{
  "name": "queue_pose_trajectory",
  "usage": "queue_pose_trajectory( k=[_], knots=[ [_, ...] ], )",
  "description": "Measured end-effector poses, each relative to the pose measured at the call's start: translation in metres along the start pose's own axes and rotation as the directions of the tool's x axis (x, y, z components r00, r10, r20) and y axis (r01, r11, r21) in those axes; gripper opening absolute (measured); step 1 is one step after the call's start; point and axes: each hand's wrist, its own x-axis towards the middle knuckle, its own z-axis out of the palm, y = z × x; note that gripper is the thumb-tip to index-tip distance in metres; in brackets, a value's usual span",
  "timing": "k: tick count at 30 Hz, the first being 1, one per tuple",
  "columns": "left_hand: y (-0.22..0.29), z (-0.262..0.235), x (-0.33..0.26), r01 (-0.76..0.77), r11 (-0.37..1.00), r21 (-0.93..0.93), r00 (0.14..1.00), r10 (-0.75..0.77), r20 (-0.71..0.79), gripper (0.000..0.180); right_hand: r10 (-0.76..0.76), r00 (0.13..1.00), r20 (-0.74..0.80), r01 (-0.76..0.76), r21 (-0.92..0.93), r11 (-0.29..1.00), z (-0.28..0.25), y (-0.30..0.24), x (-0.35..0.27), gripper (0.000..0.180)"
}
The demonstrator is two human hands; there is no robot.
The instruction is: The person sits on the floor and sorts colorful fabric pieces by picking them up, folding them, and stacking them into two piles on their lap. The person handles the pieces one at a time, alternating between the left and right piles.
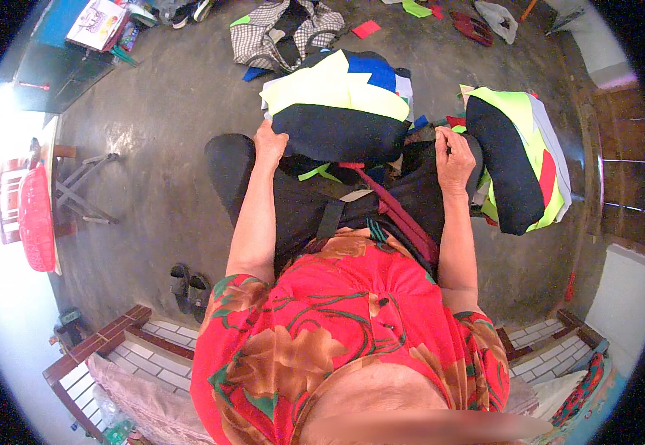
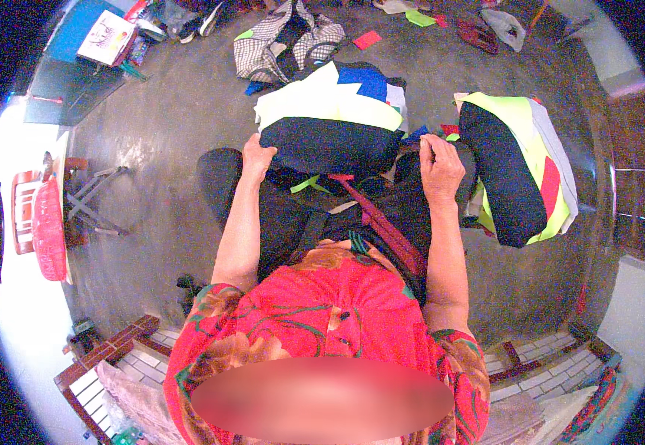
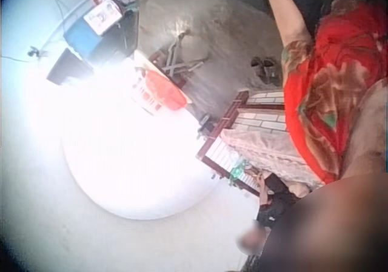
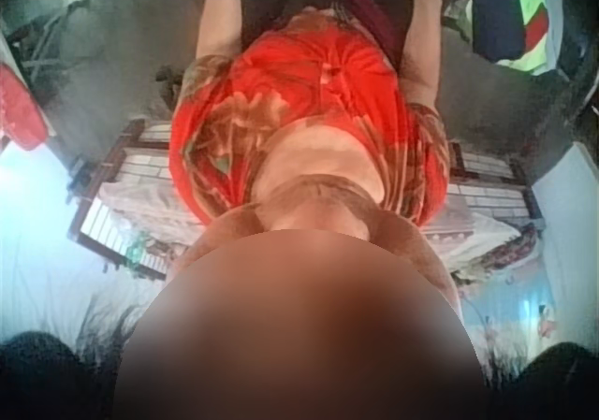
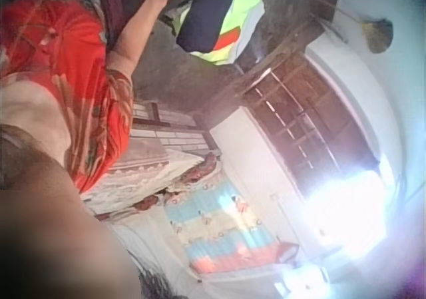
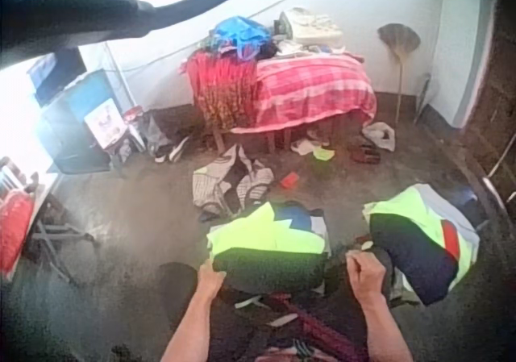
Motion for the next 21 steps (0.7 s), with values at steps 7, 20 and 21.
queue_pose_trajectory(
  k=[7, 20, 21],
  knots=[
    [-0.021, 0.006, 0.012, -0.087, 0.979, 0.184, 0.979, 0.118, -0.166, 0.055, -0.018, 1.0, -0.008, 0.018, 0.011, 1.0, 0.001, 0.002, 0.001, 0.01],
    [0.011, 0.017, -0.012, -0.366, 0.693, 0.62, 0.818, 0.558, -0.141, 0.057, 0.005, 0.999, -0.037, -0.004, 0.033, 0.999, 0.003, 0.002, -0.001, 0.011],
    [0.016, 0.023, -0.014, -0.436, 0.648, 0.624, 0.781, 0.617, -0.095, 0.056, 0.028, 0.999, -0.03, -0.027, 0.046, 0.999, 0.001, 0.004, -0.001, 0.011]
  ],
)
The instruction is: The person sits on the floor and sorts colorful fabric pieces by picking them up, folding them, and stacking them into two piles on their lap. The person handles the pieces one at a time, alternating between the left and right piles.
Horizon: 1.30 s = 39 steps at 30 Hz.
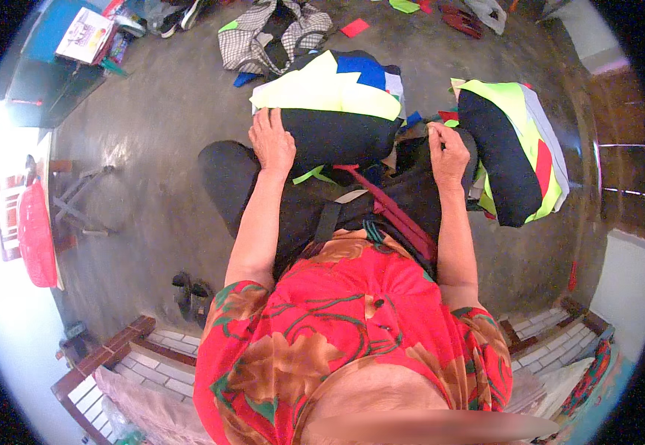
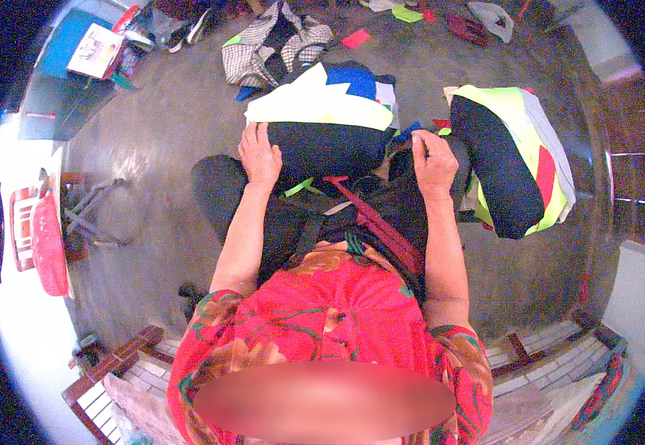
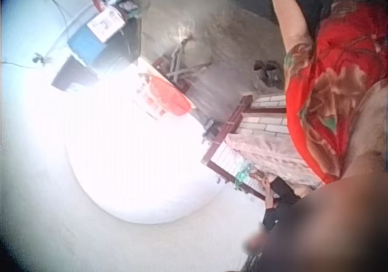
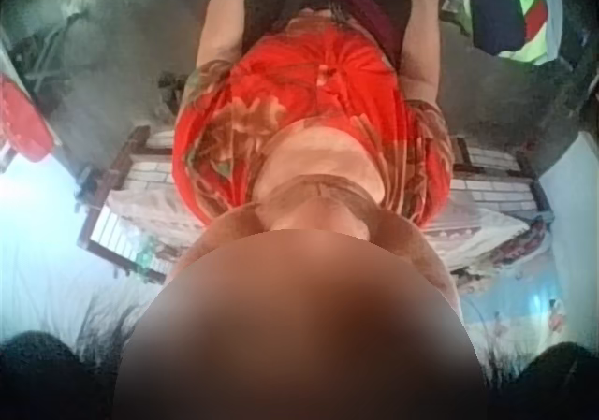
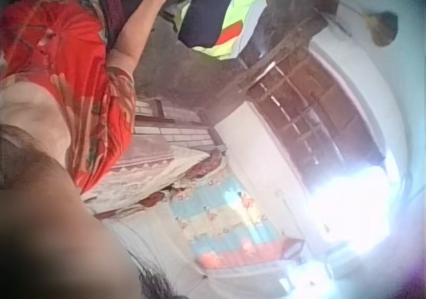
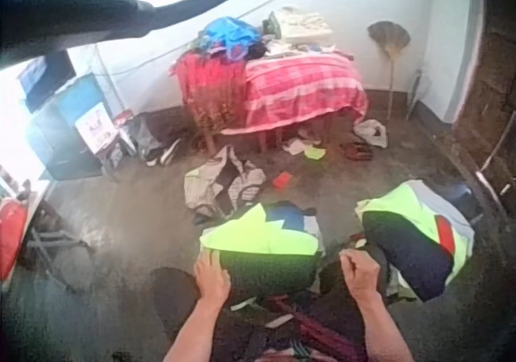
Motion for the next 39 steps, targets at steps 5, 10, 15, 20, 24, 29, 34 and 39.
queue_pose_trajectory(
  k=[5, 10, 15, 20, 24, 29, 34, 39],
  knots=[
    [0.026, 0.009, -0.006, -0.193, 0.959, -0.205, 0.954, 0.233, 0.188, 0.064, 0.063, 0.998, -0.005, -0.063, -0.017, 0.998, 0.003, 0.0, -0.002, 0.011],
    [0.032, 0.027, -0.018, -0.202, 0.972, -0.117, 0.904, 0.231, 0.36, 0.062, 0.025, 0.998, -0.065, -0.022, 0.047, 0.999, 0.0, -0.007, 0.002, 0.008],
    [0.039, 0.026, -0.016, -0.192, 0.974, -0.124, 0.891, 0.226, 0.393, 0.062, 0.042, 0.996, -0.083, -0.035, 0.084, 0.996, -0.006, -0.003, 0.001, 0.008],
    [0.039, 0.025, -0.015, -0.19, 0.973, -0.131, 0.888, 0.228, 0.399, 0.064, 0.07, 0.996, -0.06, -0.061, 0.137, 0.989, -0.013, -0.001, 0.0, 0.008],
    [0.036, 0.027, -0.016, -0.19, 0.973, -0.128, 0.884, 0.226, 0.41, 0.065, 0.092, 0.992, -0.088, -0.079, 0.139, 0.987, -0.026, 0.002, 0.004, 0.009],
    [0.03, 0.026, -0.017, -0.178, 0.977, -0.121, 0.889, 0.213, 0.405, 0.065, 0.024, 0.971, -0.238, -0.06, -0.143, 0.988, -0.067, 0.03, 0.044, 0.013],
    [0.031, 0.03, -0.016, -0.181, 0.973, -0.143, 0.892, 0.224, 0.394, 0.067, 0.086, 0.98, -0.179, -0.155, -0.424, 0.892, -0.102, 0.106, 0.079, 0.031],
    [0.029, 0.03, -0.017, -0.163, 0.972, -0.166, 0.893, 0.217, 0.395, 0.066, 0.248, 0.967, -0.047, -0.239, -0.492, 0.837, -0.109, 0.125, 0.08, 0.022]
  ],
)
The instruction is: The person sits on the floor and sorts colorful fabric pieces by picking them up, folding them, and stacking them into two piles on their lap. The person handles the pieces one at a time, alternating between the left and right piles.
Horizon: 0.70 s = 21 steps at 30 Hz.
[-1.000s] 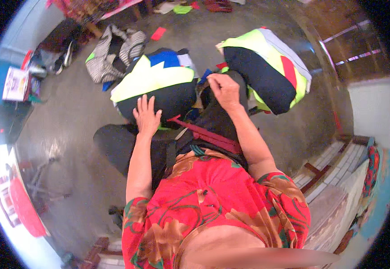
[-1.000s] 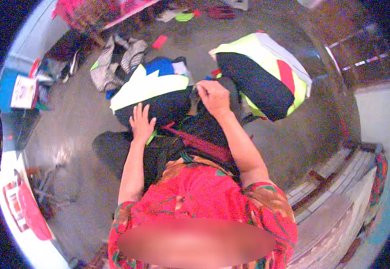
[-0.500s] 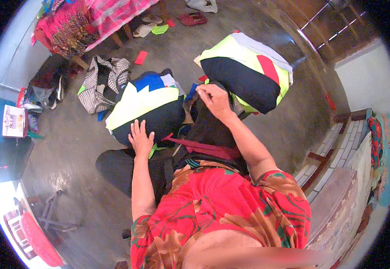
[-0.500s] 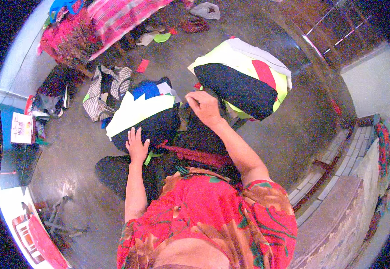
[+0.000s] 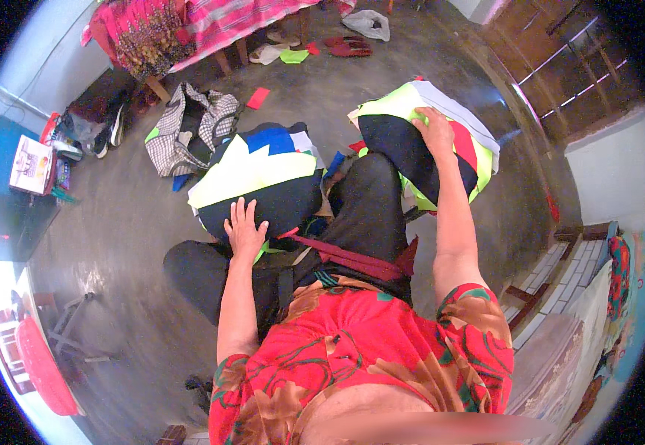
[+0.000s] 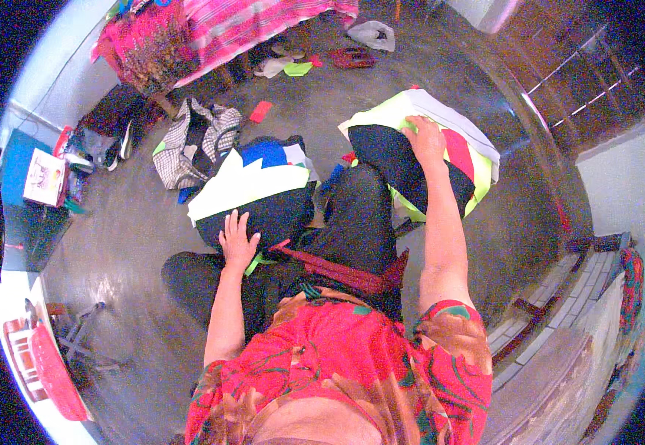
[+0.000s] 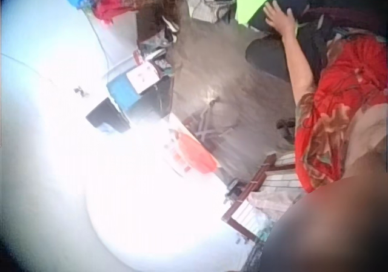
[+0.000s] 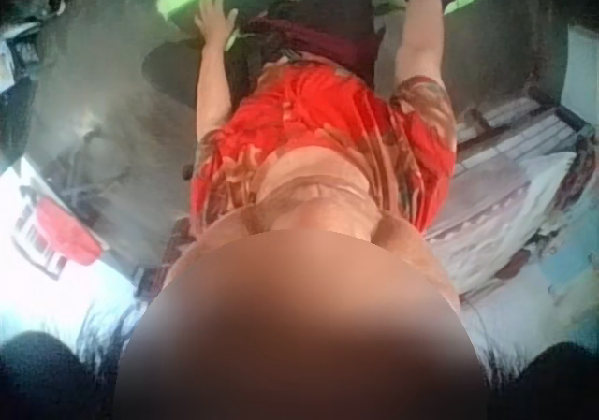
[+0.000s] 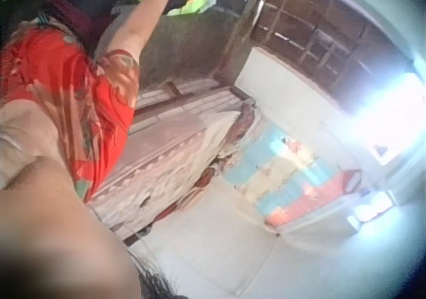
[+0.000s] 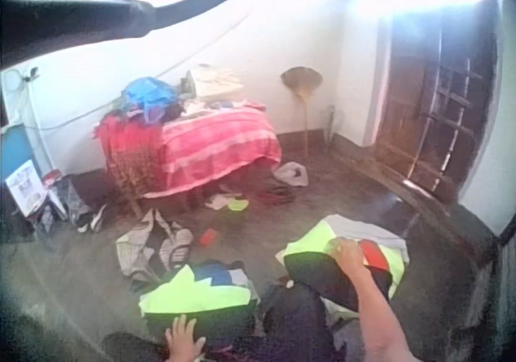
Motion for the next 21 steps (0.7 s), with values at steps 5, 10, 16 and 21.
queue_pose_trajectory(
  k=[5, 10, 16, 21],
  knots=[
    [0.004, -0.002, 0.0, -0.009, 1.0, -0.021, 1.0, 0.009, -0.016, 0.064, -0.022, 0.994, -0.108, 0.015, -0.068, 0.998, 0.01, 0.003, -0.004, 0.018],
    [0.0, -0.003, -0.001, 0.016, 1.0, -0.025, 1.0, -0.016, -0.005, 0.064, -0.045, 0.976, -0.215, 0.036, -0.048, 0.998, 0.008, -0.016, -0.003, 0.015],
    [0.0, 0.0, 0.001, 0.022, 1.0, -0.012, 1.0, -0.022, -0.014, 0.065, -0.221, 0.905, -0.362, 0.278, 0.113, 0.954, 0.01, -0.086, -0.01, 0.017],
    [-0.004, 0.003, -0.001, 0.035, 0.999, 0.0, 0.999, -0.035, 0.004, 0.065, -0.091, 0.987, 0.132, 0.016, 0.486, 0.874, 0.036, -0.142, -0.031, 0.022]
  ],
)
